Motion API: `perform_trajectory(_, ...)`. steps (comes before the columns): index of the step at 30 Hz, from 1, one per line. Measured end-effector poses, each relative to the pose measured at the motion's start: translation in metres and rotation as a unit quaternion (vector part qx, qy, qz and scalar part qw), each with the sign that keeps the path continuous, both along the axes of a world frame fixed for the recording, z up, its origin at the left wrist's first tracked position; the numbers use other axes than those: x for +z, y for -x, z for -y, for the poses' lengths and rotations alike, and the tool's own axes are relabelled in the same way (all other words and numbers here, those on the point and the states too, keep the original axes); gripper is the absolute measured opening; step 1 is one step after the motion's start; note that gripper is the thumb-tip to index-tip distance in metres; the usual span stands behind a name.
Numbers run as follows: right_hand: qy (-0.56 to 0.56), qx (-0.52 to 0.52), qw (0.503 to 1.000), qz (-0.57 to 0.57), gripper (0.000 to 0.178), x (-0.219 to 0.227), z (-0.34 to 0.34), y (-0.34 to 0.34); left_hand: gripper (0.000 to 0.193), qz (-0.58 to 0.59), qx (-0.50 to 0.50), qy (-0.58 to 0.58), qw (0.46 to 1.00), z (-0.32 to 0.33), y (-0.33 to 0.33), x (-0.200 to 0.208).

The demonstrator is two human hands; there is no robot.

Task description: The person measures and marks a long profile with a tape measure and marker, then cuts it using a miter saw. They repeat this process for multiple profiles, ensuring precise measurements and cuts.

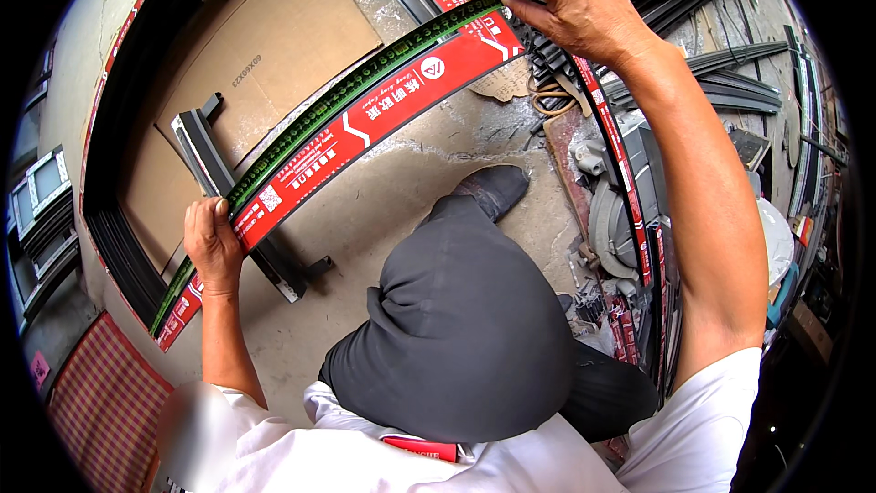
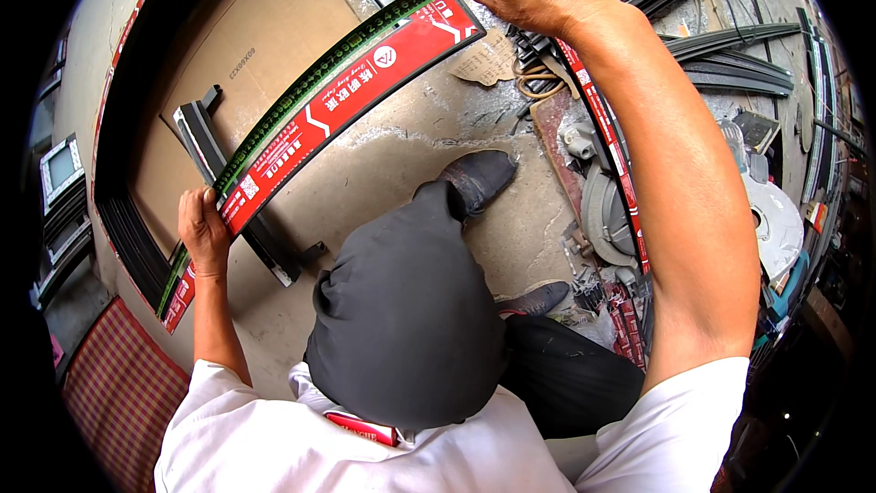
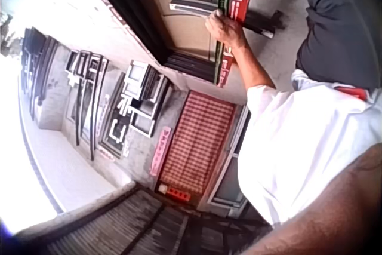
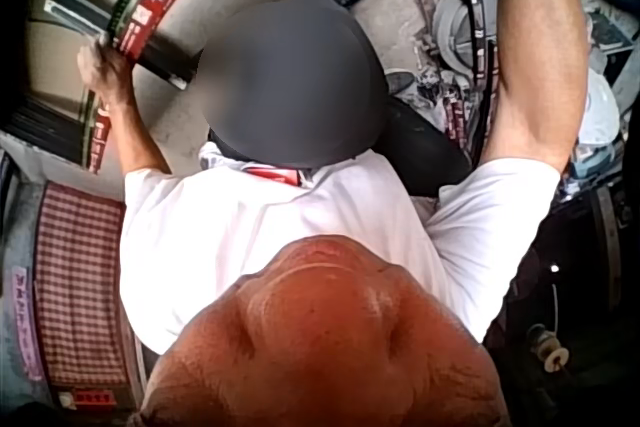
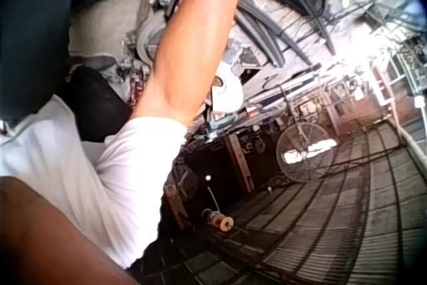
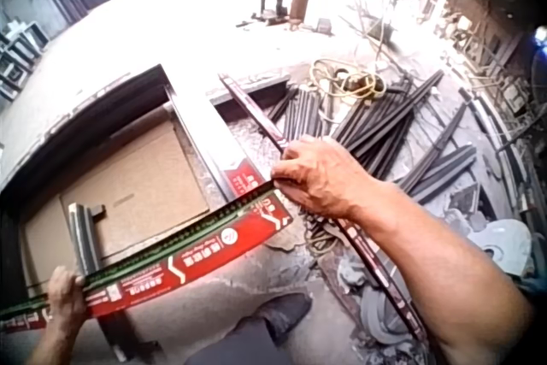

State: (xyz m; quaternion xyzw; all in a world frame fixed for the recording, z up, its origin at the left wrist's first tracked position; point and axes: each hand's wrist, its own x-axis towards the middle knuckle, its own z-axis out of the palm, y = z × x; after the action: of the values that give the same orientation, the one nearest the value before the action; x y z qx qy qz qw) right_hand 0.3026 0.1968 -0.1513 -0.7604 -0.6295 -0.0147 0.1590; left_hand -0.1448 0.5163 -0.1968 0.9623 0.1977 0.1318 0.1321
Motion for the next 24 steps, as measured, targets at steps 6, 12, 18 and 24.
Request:
perform_trajectory(6,0.008,-0.004,1.000,-0.004,0.010,0.0013,0.0000,0.0008,0.014,-0.004,0.002,-0.002,1.000,-0.0026,0.0025,-0.0020)
perform_trajectory(12,0.024,-0.010,1.000,0.001,0.011,0.0029,-0.0008,0.0023,0.015,-0.002,0.001,0.000,1.000,-0.0019,0.0018,-0.0020)
perform_trajectory(18,0.022,-0.012,1.000,0.002,0.012,0.0017,0.0000,0.0023,0.015,-0.006,0.004,0.001,1.000,-0.0020,0.0021,-0.0013)
perform_trajectory(24,0.019,-0.008,1.000,0.003,0.011,-0.0002,0.0005,0.0010,0.015,-0.006,0.005,0.001,1.000,-0.0014,0.0018,-0.0014)
